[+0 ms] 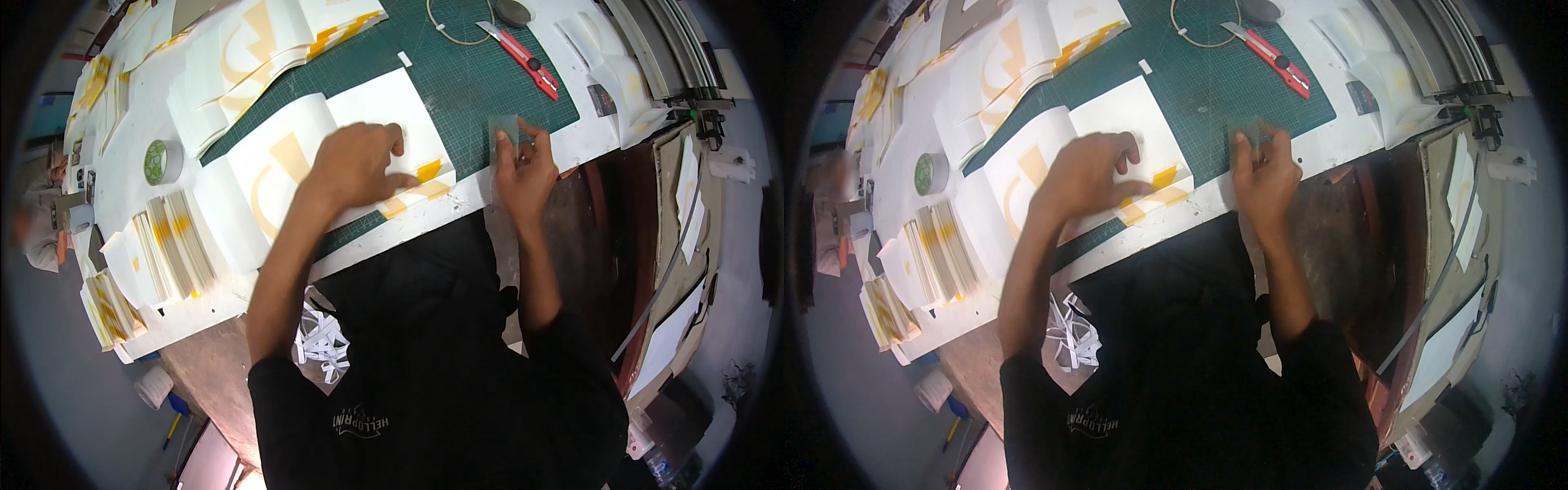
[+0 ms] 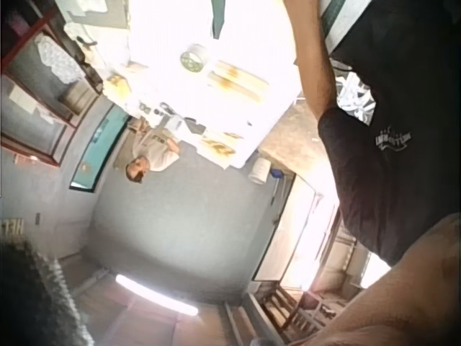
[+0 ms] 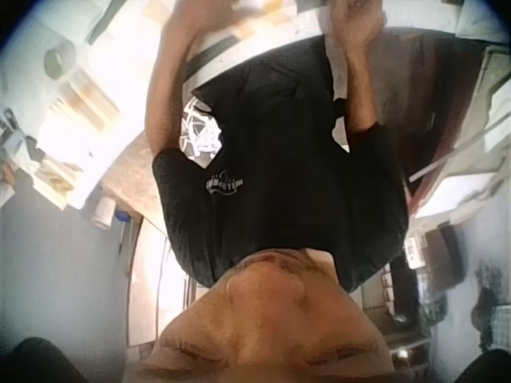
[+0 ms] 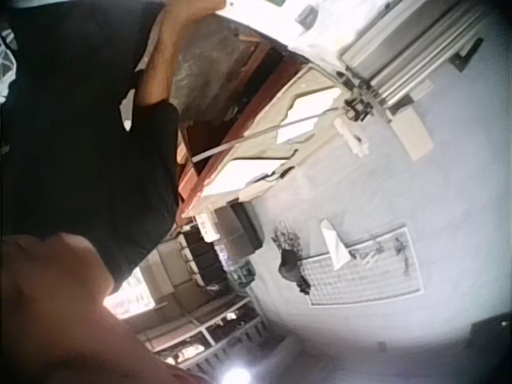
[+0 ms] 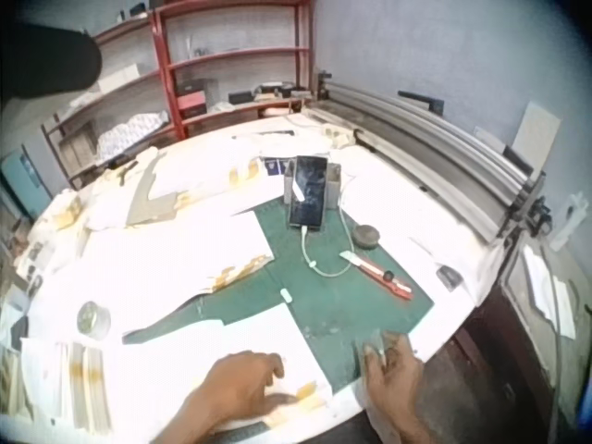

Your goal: The person repeatedly applies small strips of yellow tape to the spine area of open books. They smooth each strip down with their fingers, then move to the next book in the stack and repeat the process.

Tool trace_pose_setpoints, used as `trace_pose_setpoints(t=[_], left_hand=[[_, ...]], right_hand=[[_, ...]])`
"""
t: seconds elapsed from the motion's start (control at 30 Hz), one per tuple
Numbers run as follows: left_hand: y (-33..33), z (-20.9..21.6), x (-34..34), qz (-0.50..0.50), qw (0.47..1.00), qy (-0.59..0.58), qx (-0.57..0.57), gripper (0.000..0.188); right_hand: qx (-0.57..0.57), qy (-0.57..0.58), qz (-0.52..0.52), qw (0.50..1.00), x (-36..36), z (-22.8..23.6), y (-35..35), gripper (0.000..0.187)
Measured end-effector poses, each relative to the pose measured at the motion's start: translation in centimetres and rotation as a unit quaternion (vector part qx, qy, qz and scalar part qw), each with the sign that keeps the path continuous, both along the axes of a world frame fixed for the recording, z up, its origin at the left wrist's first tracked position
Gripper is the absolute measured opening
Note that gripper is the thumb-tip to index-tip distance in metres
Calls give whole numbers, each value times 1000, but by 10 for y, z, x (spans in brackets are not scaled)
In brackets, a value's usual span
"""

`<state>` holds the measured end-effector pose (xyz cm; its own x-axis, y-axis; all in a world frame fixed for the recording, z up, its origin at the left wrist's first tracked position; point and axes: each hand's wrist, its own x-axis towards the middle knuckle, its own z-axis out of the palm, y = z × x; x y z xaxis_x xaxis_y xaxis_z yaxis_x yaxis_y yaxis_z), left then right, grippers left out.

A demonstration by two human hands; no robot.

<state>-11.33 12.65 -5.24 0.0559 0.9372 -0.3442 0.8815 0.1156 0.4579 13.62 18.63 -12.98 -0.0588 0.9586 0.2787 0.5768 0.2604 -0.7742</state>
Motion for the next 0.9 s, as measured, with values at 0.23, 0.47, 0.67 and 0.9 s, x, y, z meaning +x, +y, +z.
trace_pose_setpoints(t=[0.23,0.47,0.67,0.9], left_hand=[[-29,-14,23,42,995,-81,35,29],[-60,31,-6,206,927,-255,181,23],[-72,82,-102,439,654,-219,575,19],[54,140,-138,109,753,79,645,21]], right_hand=[[41,76,38,996,-7,-21,30,34],[4,92,44,995,-7,-13,25,33],[16,76,72,994,-9,-12,23,33],[26,102,87,991,-5,-19,26,34]])
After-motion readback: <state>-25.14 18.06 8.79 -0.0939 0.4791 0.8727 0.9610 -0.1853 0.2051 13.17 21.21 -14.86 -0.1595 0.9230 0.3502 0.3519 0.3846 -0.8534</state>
